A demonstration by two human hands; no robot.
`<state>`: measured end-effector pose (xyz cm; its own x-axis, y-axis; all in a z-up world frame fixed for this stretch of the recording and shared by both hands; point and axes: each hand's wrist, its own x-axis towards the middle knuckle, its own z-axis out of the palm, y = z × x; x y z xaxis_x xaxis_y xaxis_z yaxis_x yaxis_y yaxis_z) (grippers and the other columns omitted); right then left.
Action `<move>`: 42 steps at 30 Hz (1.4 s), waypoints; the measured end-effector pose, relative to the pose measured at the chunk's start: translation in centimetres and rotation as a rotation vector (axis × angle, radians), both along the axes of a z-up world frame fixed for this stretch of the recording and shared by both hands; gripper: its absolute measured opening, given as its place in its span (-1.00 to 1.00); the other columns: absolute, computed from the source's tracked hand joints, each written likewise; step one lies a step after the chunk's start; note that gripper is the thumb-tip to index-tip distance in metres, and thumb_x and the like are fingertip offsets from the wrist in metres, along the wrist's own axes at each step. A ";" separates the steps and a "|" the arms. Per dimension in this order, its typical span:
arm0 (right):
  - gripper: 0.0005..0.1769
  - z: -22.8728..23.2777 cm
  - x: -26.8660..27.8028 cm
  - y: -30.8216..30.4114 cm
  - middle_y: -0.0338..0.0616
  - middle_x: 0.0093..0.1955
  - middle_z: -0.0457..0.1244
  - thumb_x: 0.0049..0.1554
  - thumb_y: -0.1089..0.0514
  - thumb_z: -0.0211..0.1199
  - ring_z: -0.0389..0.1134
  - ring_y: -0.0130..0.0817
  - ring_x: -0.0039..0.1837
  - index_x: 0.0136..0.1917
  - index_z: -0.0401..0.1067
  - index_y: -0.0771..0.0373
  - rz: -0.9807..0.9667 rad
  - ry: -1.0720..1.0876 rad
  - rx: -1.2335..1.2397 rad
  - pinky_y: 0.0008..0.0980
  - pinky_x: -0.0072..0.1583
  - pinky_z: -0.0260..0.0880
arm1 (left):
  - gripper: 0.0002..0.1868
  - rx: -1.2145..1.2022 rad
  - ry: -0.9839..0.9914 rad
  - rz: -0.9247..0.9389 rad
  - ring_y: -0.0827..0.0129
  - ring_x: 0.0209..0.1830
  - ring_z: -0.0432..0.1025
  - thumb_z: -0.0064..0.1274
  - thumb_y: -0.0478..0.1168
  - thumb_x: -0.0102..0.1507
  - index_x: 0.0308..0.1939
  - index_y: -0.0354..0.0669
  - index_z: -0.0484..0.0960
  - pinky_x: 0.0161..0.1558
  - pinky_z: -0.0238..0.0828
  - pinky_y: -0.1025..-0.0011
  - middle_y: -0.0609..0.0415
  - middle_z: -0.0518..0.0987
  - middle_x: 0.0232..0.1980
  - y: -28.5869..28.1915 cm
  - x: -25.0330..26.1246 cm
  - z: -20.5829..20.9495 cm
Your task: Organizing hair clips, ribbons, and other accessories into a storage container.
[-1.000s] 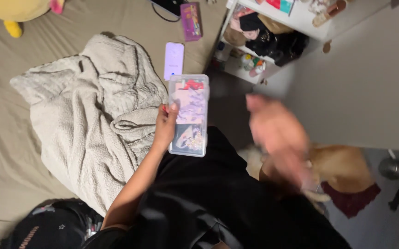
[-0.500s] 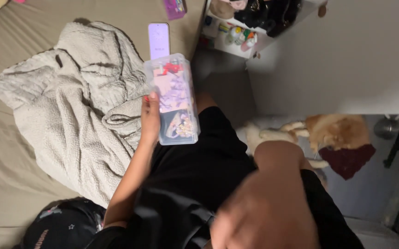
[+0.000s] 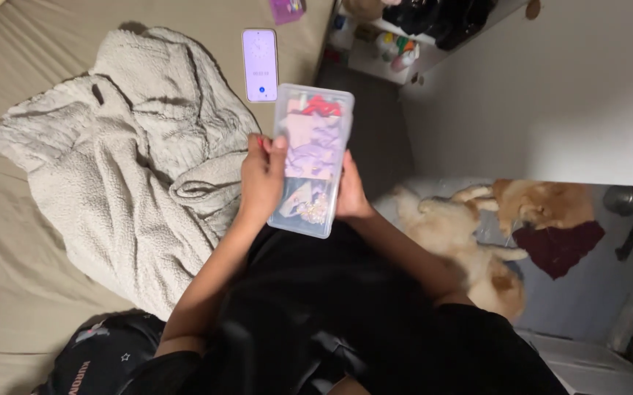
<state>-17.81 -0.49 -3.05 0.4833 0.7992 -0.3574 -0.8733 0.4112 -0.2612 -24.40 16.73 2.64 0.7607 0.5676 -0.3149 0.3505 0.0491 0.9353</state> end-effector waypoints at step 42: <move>-0.13 0.0 3.0 0.0 0.04 0.57 0.10 0.37 -0.28 0.10 0.15 -0.11 0.58 0.61 0.01 0.41 -0.156 -0.496 -0.198 -0.01 0.59 0.13 | -0.12 0.358 0.068 -0.390 -0.27 0.02 0.53 0.37 0.03 0.09 0.26 -0.16 0.12 0.00 0.51 0.01 -0.37 0.53 0.13 -0.2 2.5 7.2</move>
<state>-14.82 -0.46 -3.07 0.7393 0.6451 -0.1932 -0.5587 0.4275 -0.7107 -21.88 16.54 9.82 0.9214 0.3276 -0.2089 0.3391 -0.4154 0.8441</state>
